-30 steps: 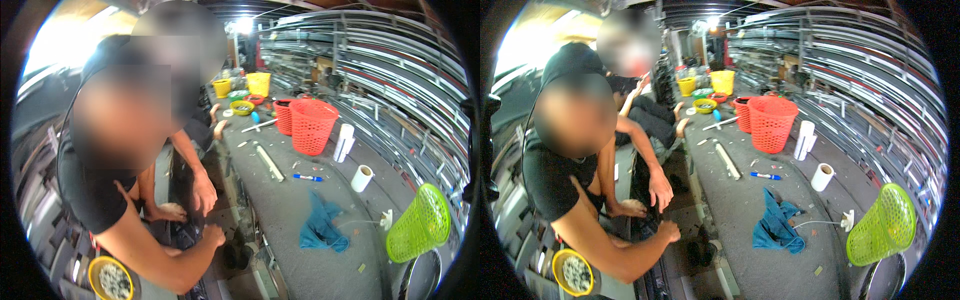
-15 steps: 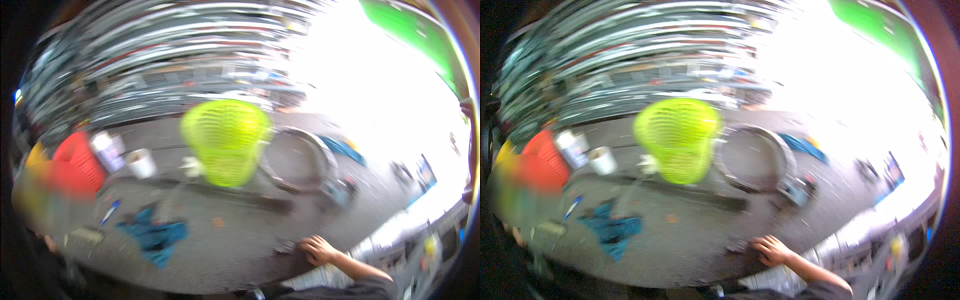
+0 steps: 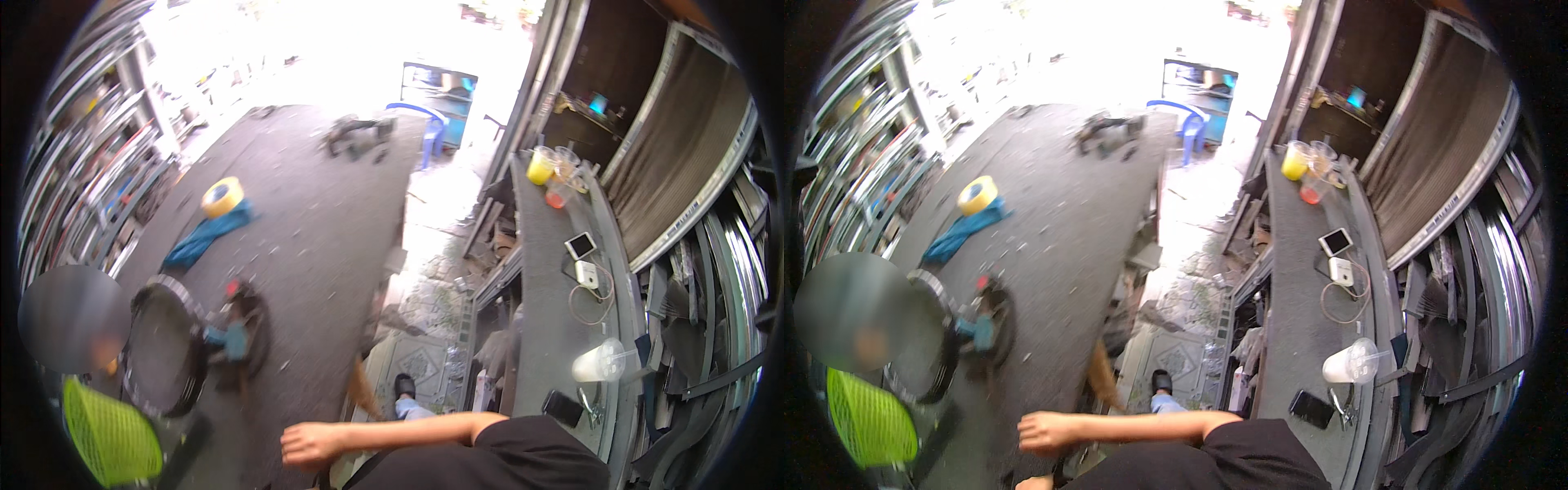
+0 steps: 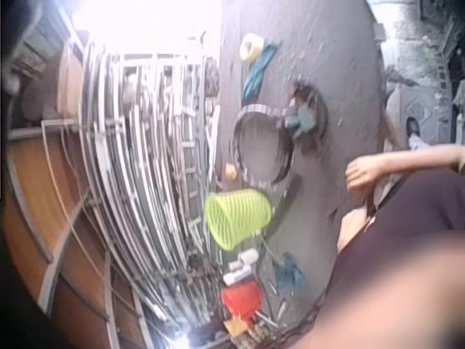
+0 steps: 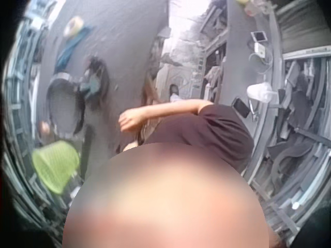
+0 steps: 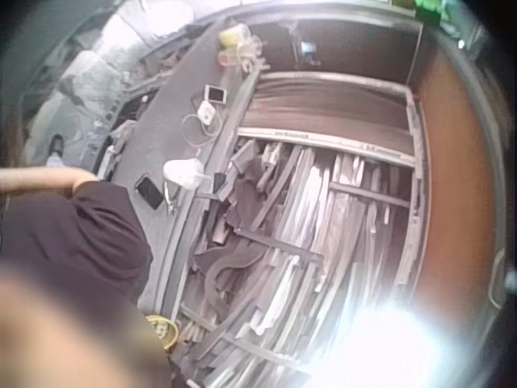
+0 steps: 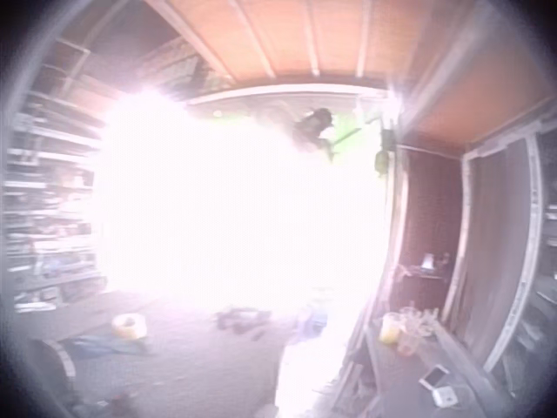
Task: The person wraps a circular metal frame with clear plastic film, smoothing and adjusting the wrap by hand while seated. The person rotates the frame and repositions the film to cover the surface evenly.
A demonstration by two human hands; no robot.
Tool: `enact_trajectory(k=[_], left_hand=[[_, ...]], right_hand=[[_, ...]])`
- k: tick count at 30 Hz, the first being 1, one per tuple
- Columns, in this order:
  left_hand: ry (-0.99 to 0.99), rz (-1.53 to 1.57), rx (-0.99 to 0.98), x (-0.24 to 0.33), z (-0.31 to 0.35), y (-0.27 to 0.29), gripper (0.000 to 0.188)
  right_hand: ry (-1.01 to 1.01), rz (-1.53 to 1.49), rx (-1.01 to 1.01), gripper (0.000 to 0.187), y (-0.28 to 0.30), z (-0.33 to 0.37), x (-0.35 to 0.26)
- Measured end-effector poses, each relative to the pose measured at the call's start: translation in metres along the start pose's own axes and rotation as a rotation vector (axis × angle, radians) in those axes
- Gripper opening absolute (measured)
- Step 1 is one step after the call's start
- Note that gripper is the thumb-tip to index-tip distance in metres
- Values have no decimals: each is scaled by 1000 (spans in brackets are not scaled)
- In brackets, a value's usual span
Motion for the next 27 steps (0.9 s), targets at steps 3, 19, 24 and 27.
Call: enact_trajectory(k=[3,19,24,27], left_hand=[[-61,11,-133,61,-81,-59,23],[-163,-80,-860,333,-504,-185,32],[-289,-694,-298,341,-622,-226,39],[-109,-1202,-144,327,-635,-238,50]], right_hand=[[-123,-30,212,9,86,68,-3],[-1032,-898,-28,40,523,397,167],[-1717,-782,122,70,528,506,268],[-1516,-1406,-39,73,473,502,316]])
Point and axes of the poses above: each hand's wrist, its own z-axis away from the middle knuckle, its own y-axis out of the back of the hand, x = y × z, the point moved 1 cm from there along -z, towards the middle knuckle, and after that the axes turned 13 degrees about -x, right-handed, at the moved point
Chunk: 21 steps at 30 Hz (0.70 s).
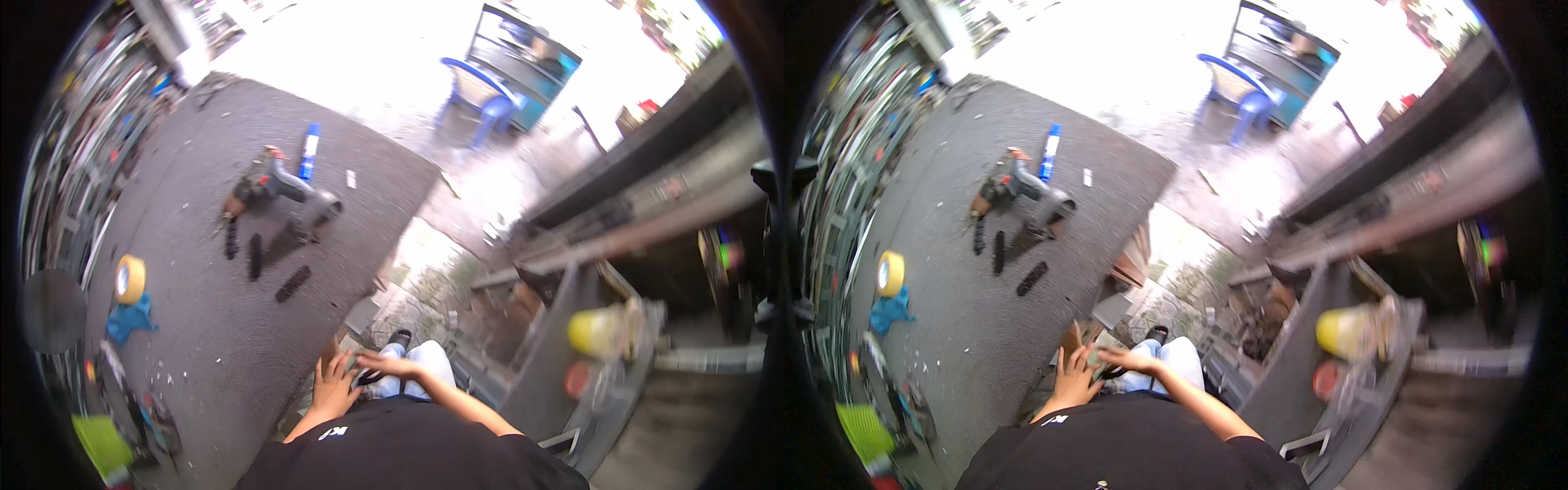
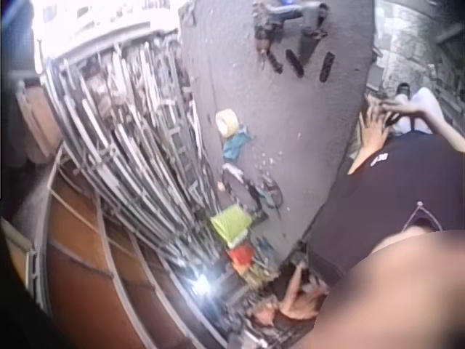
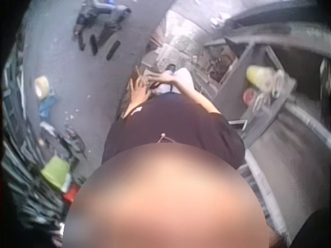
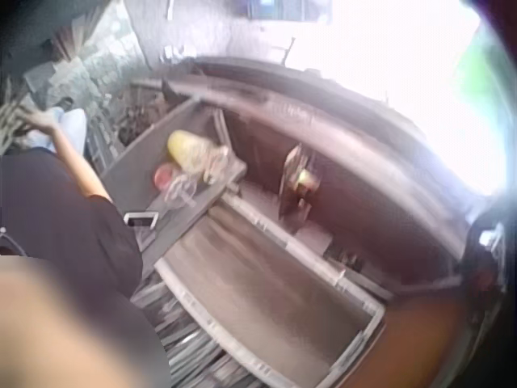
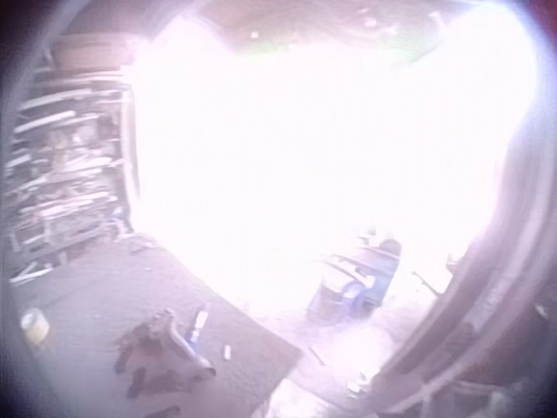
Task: The person wraps a circular metal frame with clear plastic film, smoothing and adjusting the wrap by hand while seated. The person rotates the frame and repositions the film to cover the surface evenly.
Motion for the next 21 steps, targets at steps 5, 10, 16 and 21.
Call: enact_trajectory(k=[5,10,16,21], left_hand=[[631,626,-162,-13,8,-37,46],[1065,872,627,-37,24,-77,41],[1399,1005,976,-61,0,-111,46],[1698,887,1072,-70,-50,-106,50]], right_hand=[[-37,166,-680,71,20,-80,-31],[-238,423,-879,53,65,-114,-55],[-299,848,-887,48,251,-56,-66],[-147,31,-31,69,445,-27,-141]])
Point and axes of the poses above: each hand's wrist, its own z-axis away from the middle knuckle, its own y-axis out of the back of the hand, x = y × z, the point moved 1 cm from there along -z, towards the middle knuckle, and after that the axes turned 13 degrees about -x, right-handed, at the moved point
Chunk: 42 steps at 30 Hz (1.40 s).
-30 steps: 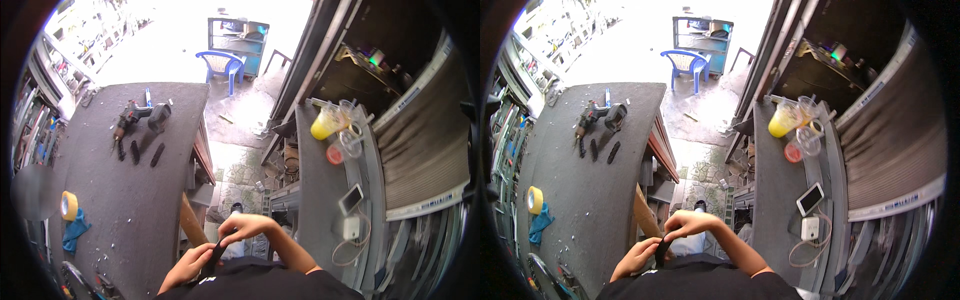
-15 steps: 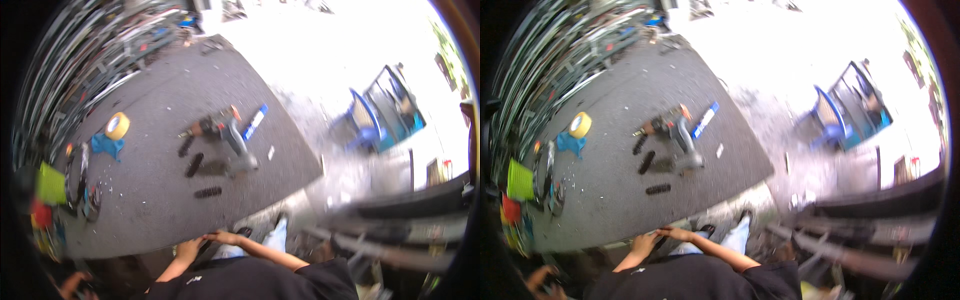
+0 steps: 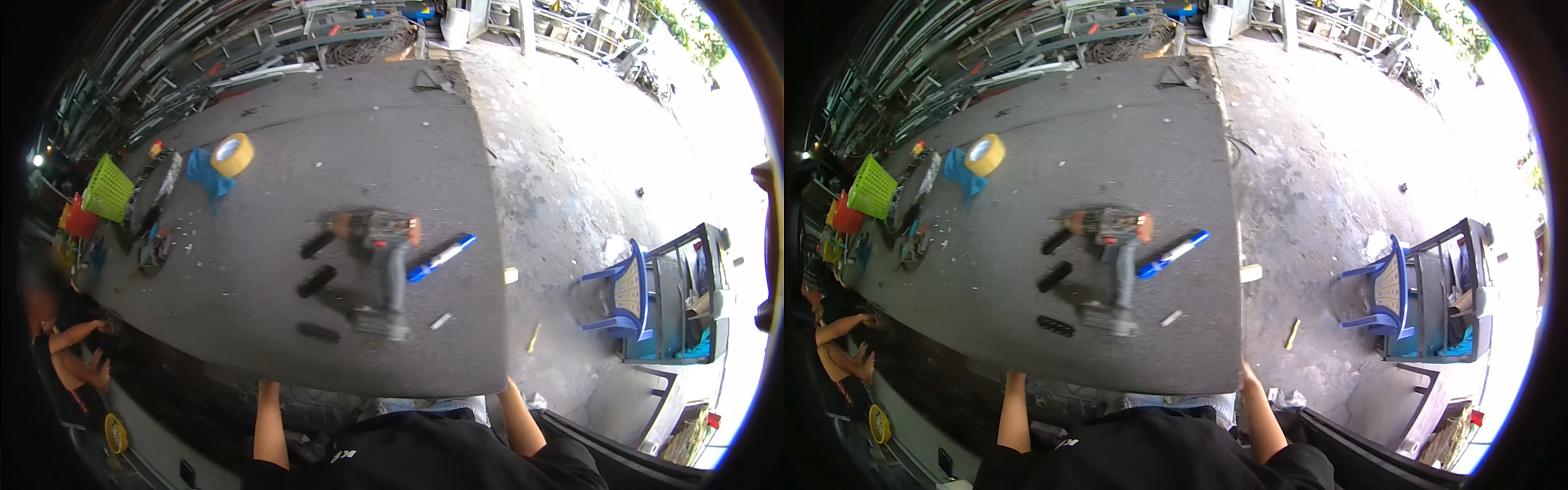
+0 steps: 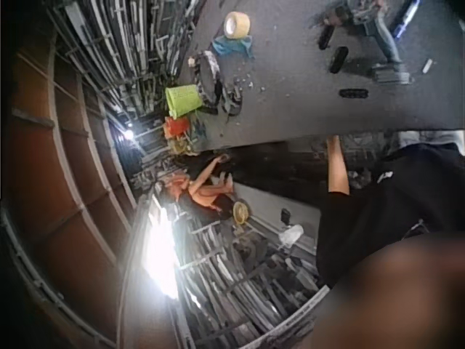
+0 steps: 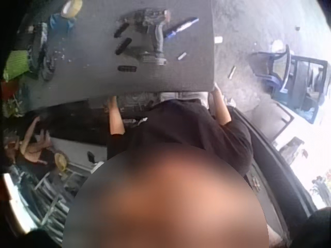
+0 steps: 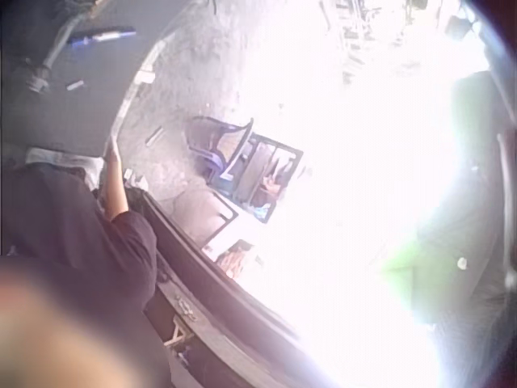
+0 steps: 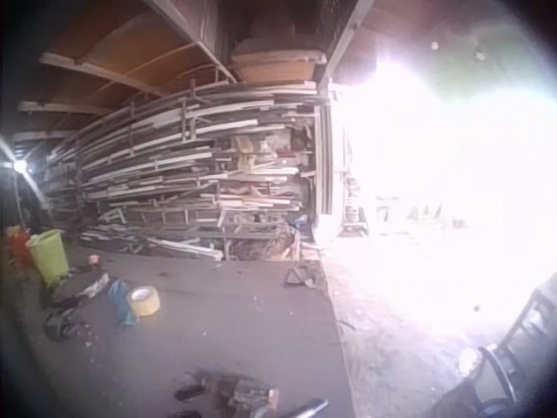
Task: The person wraps a circular metal frame with clear plastic film, smoothing and adjusting the wrap by hand while seated. The person rotates the frame and repositions the film to cover the surface evenly.
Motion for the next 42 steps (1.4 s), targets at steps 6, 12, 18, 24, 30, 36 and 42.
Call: enact_trajectory(k=[6,12,18,24,30,36,42], left_hand=[[177,-16,418,28,60,-36,56],[312,-164,713,93,209,-119,62],[1148,-318,-436,200,408,-278,66],[846,-29,-988,332,337,-458,58],[226,143,-1179,498,104,-555,50],[-228,268,-803,727,-117,-529,45],[-209,624,-590,901,-305,-458,45]], right_hand=[[423,-506,-136,64,67,-97,-187],[-46,-147,-388,59,128,-96,-232],[-409,-343,-161,42,302,-129,-169],[-611,379,-124,32,470,-245,-224],[-580,654,24,32,479,-361,-428],[-507,713,-84,32,421,-510,-606],[-620,992,-203,33,444,-722,-770]])
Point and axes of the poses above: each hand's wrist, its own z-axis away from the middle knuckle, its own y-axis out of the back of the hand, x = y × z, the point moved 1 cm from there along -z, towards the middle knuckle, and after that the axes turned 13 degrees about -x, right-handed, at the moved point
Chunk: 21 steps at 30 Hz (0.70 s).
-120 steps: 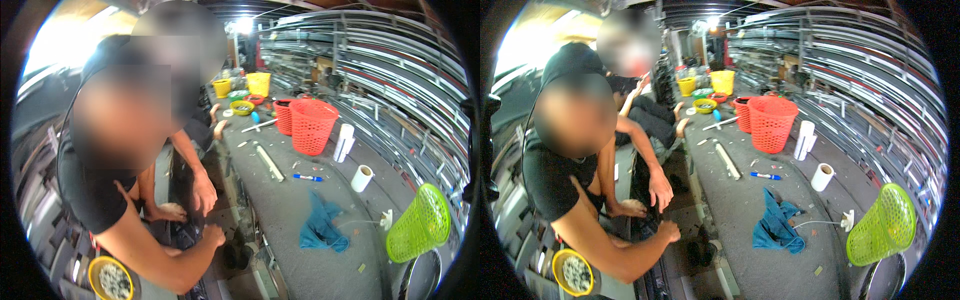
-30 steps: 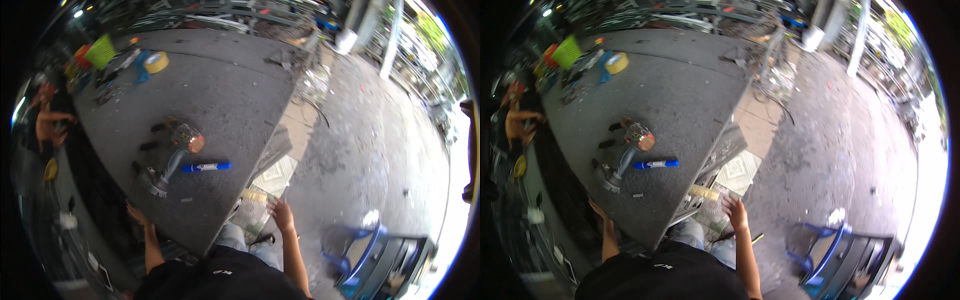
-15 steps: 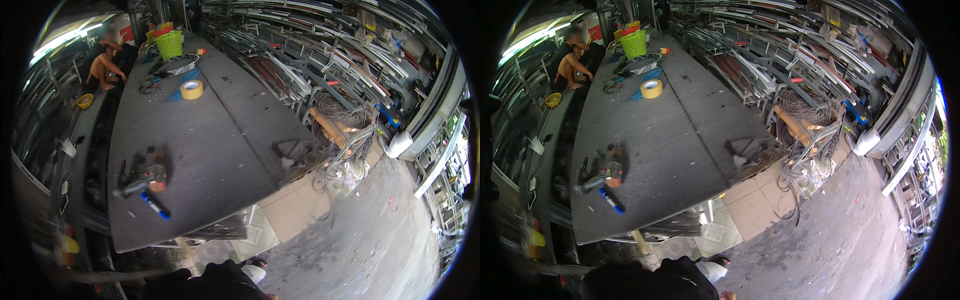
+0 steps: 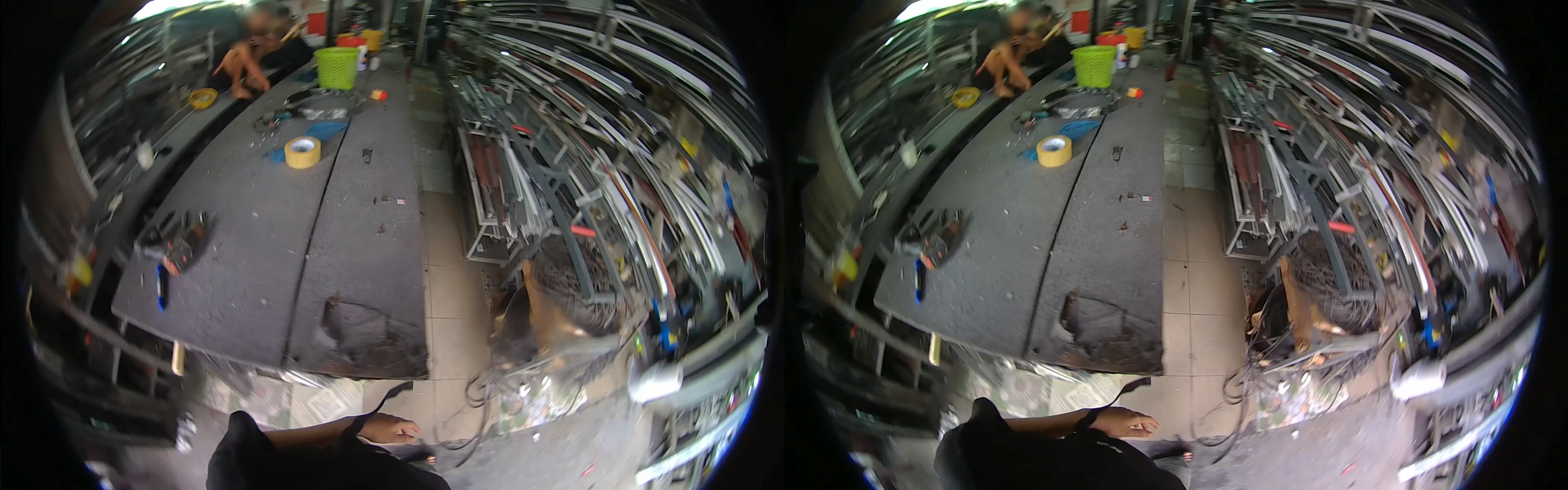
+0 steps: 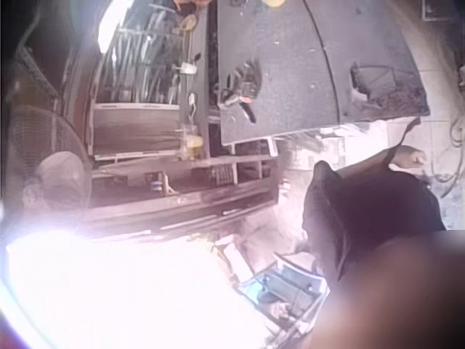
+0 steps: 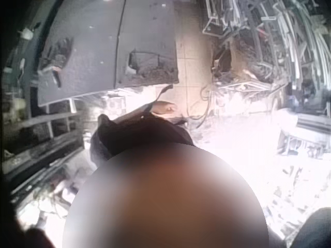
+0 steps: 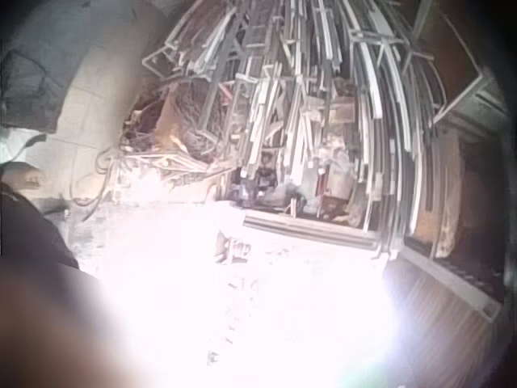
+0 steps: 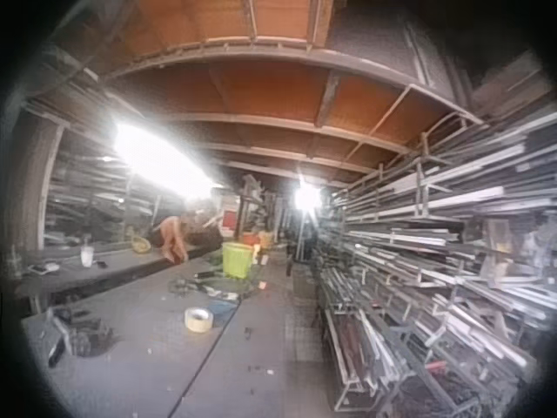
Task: The person wraps a circular metal frame with clear plastic film, smoothing and adjusting the wrap by hand while seated. The person rotates the frame and repositions the film to cover the surface evenly.
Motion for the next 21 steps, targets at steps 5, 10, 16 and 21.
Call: enact_trajectory(k=[5,10,16,21], left_hand=[[-411,114,-147,137,-70,75,47],[-117,556,437,210,38,202,52],[-153,331,1190,278,8,378,28],[-336,-903,1024,345,-28,559,19]], right_hand=[[30,481,-77,33,104,-91,-266],[433,603,-643,39,7,-157,-599],[657,567,-520,45,-96,-145,-813],[401,305,-684,40,-133,-209,-850]])
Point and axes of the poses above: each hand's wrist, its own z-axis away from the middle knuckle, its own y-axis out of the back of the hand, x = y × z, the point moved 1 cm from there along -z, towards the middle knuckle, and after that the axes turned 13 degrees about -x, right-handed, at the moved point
